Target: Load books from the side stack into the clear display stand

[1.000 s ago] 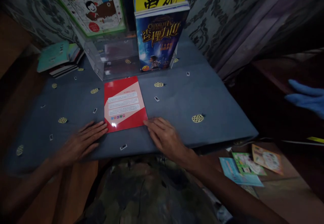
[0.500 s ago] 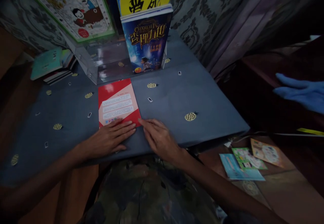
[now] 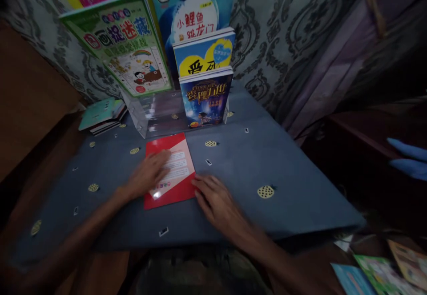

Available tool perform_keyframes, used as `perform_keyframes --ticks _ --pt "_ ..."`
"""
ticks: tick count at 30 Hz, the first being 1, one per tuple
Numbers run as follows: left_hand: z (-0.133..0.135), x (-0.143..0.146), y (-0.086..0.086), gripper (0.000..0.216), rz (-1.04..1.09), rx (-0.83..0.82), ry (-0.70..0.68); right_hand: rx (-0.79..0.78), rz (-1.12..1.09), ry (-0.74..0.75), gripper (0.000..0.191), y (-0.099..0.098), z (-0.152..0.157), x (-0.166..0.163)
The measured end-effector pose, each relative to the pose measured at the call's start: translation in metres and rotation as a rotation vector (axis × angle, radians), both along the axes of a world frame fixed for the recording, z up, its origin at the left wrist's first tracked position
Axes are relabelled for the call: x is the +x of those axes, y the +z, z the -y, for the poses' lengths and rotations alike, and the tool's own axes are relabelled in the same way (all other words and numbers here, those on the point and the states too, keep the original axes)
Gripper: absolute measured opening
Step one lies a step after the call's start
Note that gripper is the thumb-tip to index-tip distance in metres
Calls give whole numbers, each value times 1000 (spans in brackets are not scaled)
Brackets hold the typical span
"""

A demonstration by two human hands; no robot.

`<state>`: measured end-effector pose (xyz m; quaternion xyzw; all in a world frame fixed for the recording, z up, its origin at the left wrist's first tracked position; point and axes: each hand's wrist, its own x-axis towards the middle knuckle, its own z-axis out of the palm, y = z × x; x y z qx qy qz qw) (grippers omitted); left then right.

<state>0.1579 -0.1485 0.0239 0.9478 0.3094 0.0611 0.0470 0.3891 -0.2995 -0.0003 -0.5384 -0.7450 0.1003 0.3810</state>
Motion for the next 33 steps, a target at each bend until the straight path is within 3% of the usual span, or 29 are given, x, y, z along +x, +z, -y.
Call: perform_keyframes --ticks 2,4,7,13,17,25,33 --pt "-28 -8 -5 52 31 36 236 10 98 2 29 -3 -15 -2" --pt "-46 -15 -9 52 48 39 306 29 151 -5 28 -8 -24 -6" --pt "-45 -22 -11 50 38 56 267 62 140 -8 28 -13 -22 -9" --pt "-13 -28 -14 52 0 104 245 81 138 44 29 -8 -16 -5" --pt "-5 -23 -21 53 -5 135 293 36 207 80 33 -1 -48 -12" --pt "-2 -19 -28 52 36 155 337 -103 320 249 47 4 -140 -58" --pt "-5 -20 -21 50 5 170 312 -141 384 268 47 0 -154 -67"
